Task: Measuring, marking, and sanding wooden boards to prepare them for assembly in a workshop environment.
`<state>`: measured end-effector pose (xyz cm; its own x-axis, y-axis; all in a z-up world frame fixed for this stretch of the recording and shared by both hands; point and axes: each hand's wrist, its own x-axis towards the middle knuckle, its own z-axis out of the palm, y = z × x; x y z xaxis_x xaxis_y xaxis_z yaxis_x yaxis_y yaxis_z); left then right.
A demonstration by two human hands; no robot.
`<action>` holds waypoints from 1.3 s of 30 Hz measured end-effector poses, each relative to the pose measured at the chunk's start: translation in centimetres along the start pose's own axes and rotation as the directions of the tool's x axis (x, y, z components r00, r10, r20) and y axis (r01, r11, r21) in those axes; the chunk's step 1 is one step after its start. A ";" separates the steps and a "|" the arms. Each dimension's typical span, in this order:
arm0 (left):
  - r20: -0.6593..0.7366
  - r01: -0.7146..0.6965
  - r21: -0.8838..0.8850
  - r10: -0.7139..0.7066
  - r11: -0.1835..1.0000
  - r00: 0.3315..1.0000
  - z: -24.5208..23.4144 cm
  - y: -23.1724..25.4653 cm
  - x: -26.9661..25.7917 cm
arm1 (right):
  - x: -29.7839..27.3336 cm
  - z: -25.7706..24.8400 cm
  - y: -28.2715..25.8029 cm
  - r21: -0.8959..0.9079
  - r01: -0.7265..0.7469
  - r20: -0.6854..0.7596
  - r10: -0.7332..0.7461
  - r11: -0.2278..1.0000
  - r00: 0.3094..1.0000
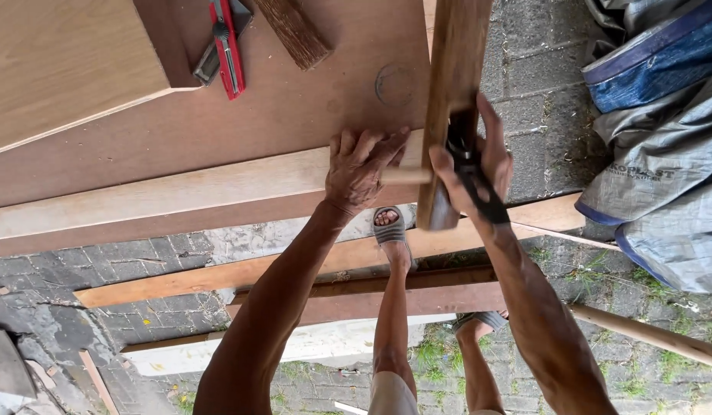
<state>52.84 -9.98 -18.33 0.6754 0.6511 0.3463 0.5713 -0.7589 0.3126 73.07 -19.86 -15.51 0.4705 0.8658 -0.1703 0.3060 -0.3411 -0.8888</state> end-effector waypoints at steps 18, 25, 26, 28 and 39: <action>0.006 -0.009 0.031 0.009 0.999 1.000 -0.9 0.5 0.8 | -4.6 -1.3 -1.1 -0.023 -0.102 -0.056 0.101 0.994 0.993; -0.014 -0.015 0.004 0.015 1.000 1.000 -0.8 0.4 0.7 | -0.2 0.0 -2.1 -0.086 -0.075 -0.059 0.070 0.993 0.996; -0.012 -0.027 -0.017 0.027 0.999 1.000 -0.8 0.4 0.7 | 2.1 0.2 -2.5 -0.128 -0.031 -0.060 0.023 0.991 0.998; -0.005 -0.025 -0.001 0.025 1.000 1.000 -0.9 0.5 0.4 | 0.2 -0.9 -4.5 -0.123 -0.155 -0.047 0.150 0.980 0.988; -0.068 0.037 -0.054 -0.040 0.998 0.997 -1.5 1.2 1.6 | 0.7 0.1 -3.5 -0.260 -0.016 -0.038 0.006 0.966 0.999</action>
<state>53.91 -9.82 -16.06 0.6183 0.6806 0.3931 0.5698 -0.7326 0.3723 72.22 -17.99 -12.61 0.5032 0.8493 -0.1594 0.5032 -0.4379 -0.7450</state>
